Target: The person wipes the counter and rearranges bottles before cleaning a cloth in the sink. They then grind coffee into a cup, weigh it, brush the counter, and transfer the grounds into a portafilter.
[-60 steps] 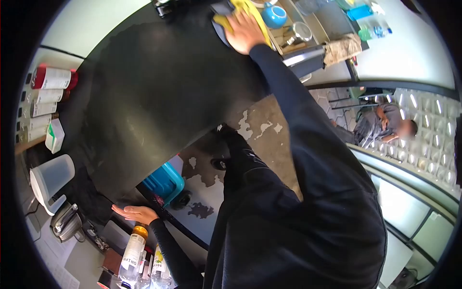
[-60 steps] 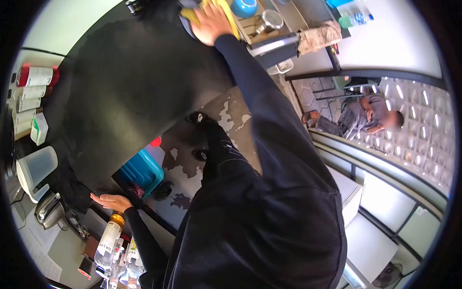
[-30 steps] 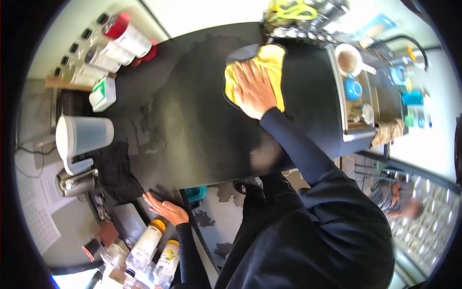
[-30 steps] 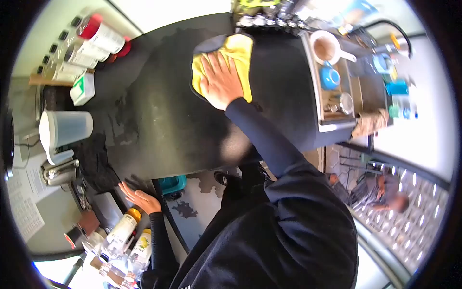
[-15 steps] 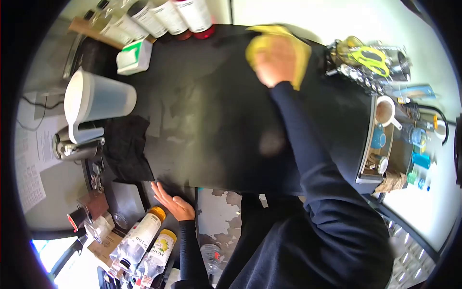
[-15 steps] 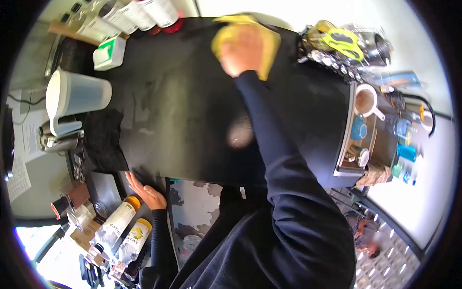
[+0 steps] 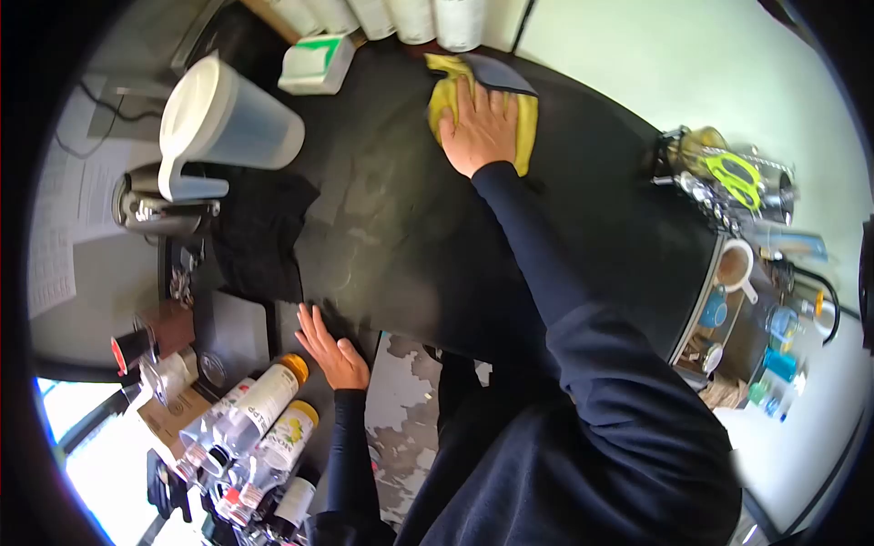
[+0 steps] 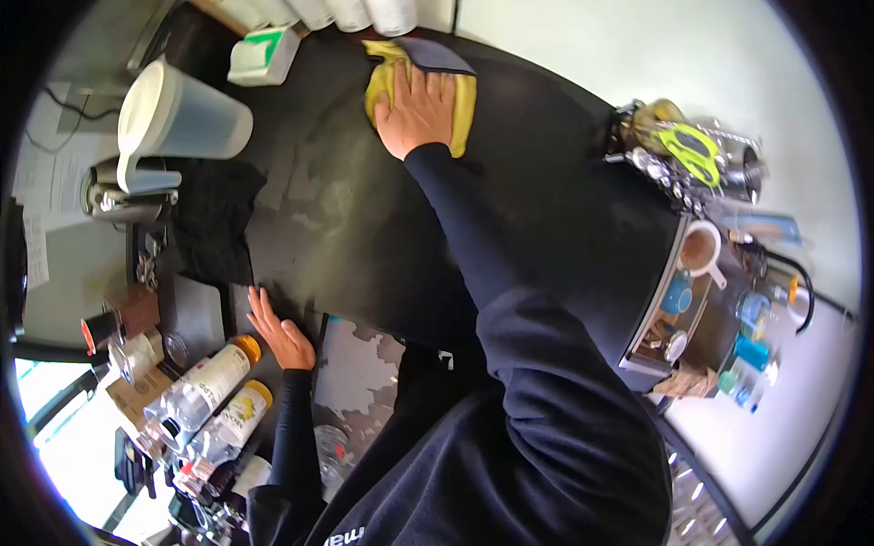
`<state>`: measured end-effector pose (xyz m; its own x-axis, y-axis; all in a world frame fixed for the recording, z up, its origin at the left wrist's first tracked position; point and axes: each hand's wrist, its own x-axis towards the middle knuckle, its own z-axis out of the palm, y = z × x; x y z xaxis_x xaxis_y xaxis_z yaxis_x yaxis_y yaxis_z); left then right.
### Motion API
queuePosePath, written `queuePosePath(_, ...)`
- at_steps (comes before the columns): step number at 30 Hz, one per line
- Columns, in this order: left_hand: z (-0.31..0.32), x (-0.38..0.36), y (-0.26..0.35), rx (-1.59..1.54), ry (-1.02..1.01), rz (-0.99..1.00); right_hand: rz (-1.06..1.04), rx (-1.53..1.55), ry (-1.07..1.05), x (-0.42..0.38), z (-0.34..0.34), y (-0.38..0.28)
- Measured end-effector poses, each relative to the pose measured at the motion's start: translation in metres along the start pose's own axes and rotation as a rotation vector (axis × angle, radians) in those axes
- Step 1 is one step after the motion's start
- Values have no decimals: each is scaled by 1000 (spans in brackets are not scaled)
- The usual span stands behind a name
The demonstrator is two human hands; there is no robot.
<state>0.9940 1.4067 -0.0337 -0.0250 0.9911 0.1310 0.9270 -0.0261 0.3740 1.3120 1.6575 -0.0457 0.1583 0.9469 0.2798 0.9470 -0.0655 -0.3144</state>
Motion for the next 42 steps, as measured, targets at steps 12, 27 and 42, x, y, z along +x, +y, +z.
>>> queuePosePath(12, 0, 3, -2, 3, -30, -23, 576, 2007, -615, -18, -82, -27)
queuePosePath(27, 1, 4, -2, 26, -28, -38, -428, 53, -66, 8, 9, -42)
queuePosePath(42, 1, 1, -3, -18, 3, -31, -381, 13, 71, 26, 35, -50)
